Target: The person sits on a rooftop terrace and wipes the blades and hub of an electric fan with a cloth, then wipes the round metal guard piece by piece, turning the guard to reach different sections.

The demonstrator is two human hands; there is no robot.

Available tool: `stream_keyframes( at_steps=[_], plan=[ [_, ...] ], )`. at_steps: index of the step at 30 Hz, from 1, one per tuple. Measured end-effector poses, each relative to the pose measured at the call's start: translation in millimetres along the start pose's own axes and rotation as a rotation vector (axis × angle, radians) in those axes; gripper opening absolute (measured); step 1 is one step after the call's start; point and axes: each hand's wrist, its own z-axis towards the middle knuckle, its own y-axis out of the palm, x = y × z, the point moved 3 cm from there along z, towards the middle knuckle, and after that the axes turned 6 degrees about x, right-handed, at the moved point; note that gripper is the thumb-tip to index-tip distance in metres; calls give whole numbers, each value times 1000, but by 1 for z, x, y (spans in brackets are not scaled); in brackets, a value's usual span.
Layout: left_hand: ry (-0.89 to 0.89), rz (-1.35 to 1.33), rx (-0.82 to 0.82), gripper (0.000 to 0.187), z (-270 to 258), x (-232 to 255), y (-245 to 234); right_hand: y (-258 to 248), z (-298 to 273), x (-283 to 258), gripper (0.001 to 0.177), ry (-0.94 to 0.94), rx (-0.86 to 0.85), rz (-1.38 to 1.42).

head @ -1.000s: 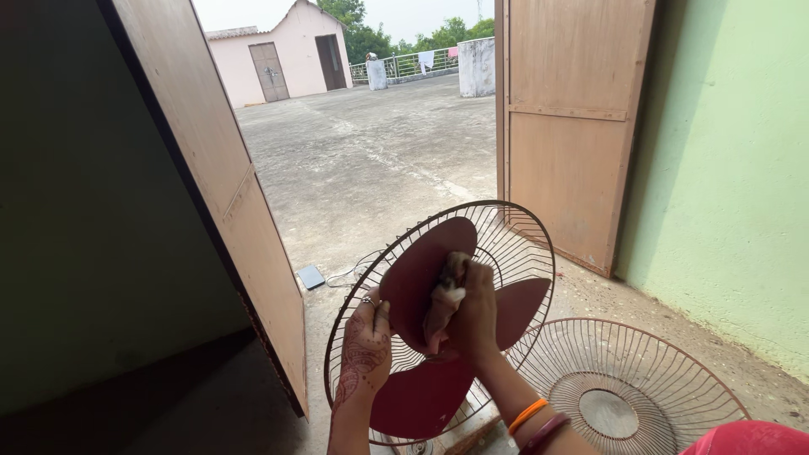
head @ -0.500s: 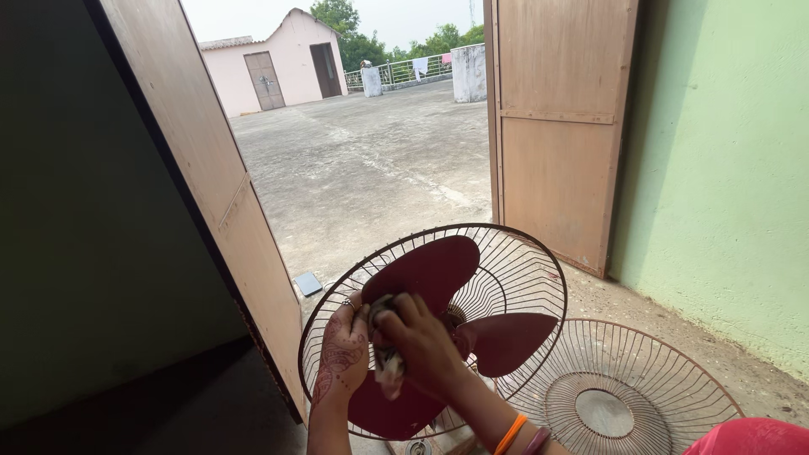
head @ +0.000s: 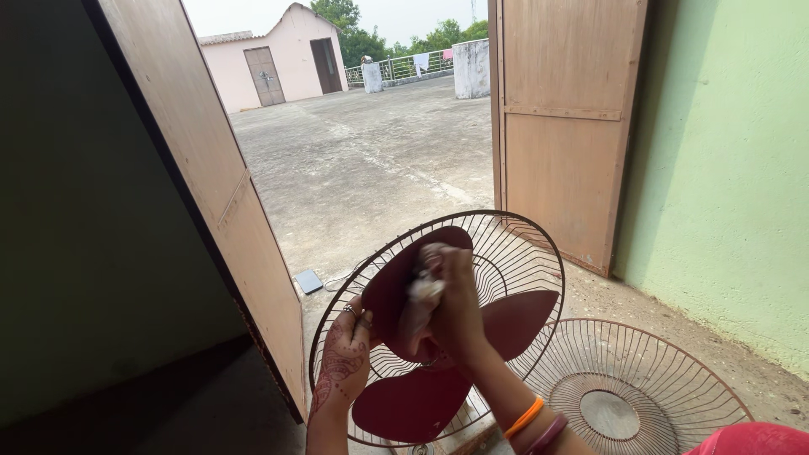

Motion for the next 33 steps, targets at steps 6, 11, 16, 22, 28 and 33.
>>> stream_keyframes(
  at_steps=[6,11,16,22,28,33],
  plan=[
    [100,93,-31,39,11,-8,-6,19,-13,-53,61,-60,-348,-79],
    [78,-97,-50,42,14,-24,0,9,6,-21,60,-85,-204,-87],
    [-95,-93,6,42,2,-17,2,-17,25,40,37,256,-113,-161],
    [-206,44,-163,43,-13,27,-16,-37,16,47,38,289,-82,-137],
    [-260,426,-237,63,-35,72,-32,-57,29,37,38,392,-52,-169],
    [-200,624,-225,70,-52,107,-21,-59,26,41,36,377,-107,-80]
  ],
)
